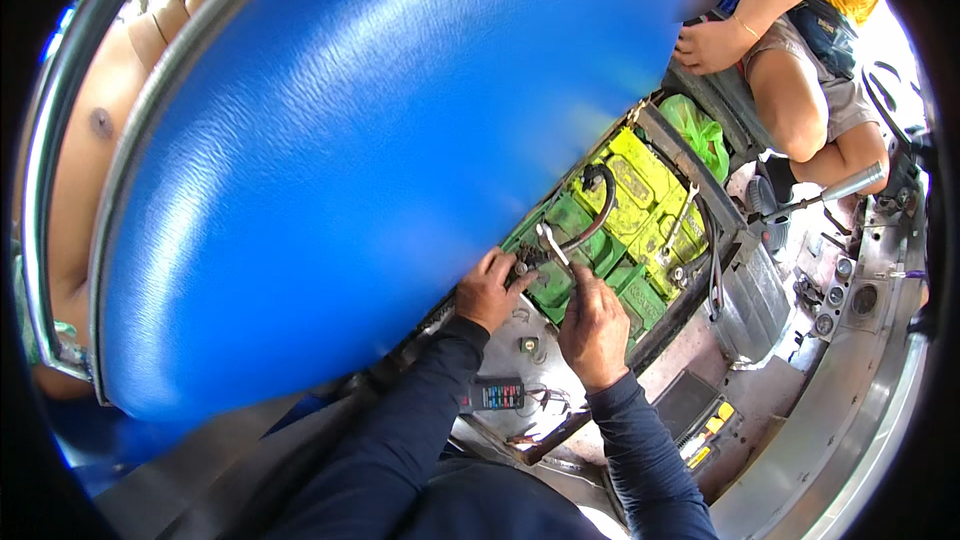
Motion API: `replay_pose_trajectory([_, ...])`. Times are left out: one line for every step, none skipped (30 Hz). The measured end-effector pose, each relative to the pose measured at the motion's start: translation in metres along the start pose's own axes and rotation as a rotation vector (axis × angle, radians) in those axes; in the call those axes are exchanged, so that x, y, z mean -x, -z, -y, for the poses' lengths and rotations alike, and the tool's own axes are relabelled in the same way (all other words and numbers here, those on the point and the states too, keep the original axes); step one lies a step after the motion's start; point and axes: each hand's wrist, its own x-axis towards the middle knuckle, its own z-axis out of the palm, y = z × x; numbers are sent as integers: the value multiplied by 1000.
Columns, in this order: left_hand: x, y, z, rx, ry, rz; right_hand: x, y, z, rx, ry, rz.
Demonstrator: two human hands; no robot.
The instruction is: The person walks through a vehicle repair yard and approaches a three-wheeled vehicle with its battery compartment open. They remove an old yellow battery, place it aside, and install a new green battery into the compartment. They then connect the battery terminals using a wrench while another person assists nearby.
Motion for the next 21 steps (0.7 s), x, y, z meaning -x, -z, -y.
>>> replay_pose_trajectory([0,-1,1,12,19,-28,5,-2,0,-20,-5,-5])
replay_pose_trajectory([3,-2,1,25,37,-55,11,-4,1,-40,-10,-11])
replay_pose_trajectory([2,-1,1,7,6,-45,13,-6,1,-61,-13,-32])
replay_pose_trajectory([1,-2,0,8,-10,-39,14,-7,0,-83,-17,-52])
replay_pose_trajectory([0,-2,-1,9,-26,-33,15,-11,-6,-26,-10,63])
replay_pose_trajectory([0,-2,-3,12,-38,-27,15,-11,-7,-27,32,29])
replay_pose_trajectory([-2,-1,-3,-9,-59,-40,14,-10,-7,-28,74,-6])
replay_pose_trajectory([-6,1,-3,-30,-80,-52,12,-8,-6,-29,116,-40])
replay_pose_trajectory([-5,3,-2,-55,-94,-63,8,1,4,-60,125,-89])
replay_pose_trajectory([-4,3,-1,-53,-86,-68,9,-1,5,-70,125,-94])
replay_pose_trajectory([-2,2,0,-52,-78,-74,10,-3,6,-80,126,-98])
replay_pose_trajectory([-3,0,-3,-40,-79,-80,9,-2,6,-80,122,-111])
replay_pose_trajectory([-3,0,-6,-36,-80,-78,10,-10,-3,20,121,20])
replay_pose_trajectory([-3,0,-7,-35,-82,-65,13,-11,-4,23,119,6])
replay_pose_trajectory([-1,0,-5,-42,-75,-60,15,-13,-4,19,128,-1])
replay_pose_trajectory([0,0,-4,-49,-68,-55,14,-13,-1,16,137,-7])
replay_pose_trajectory([0,0,-3,-54,-70,-63,13,-7,2,-4,159,-58])
replay_pose_trajectory([0,-1,-2,-61,-77,-73,16,-8,3,-29,161,-103])
replay_pose_trajectory([-1,-1,-2,-69,-85,-83,20,-10,3,-54,164,-149])
replay_pose_trajectory([0,-1,-2,-77,-94,-93,22,-12,3,-79,166,-196])
replay_pose_trajectory([0,-2,-3,-68,-81,-78,13,-19,2,37,148,-25])
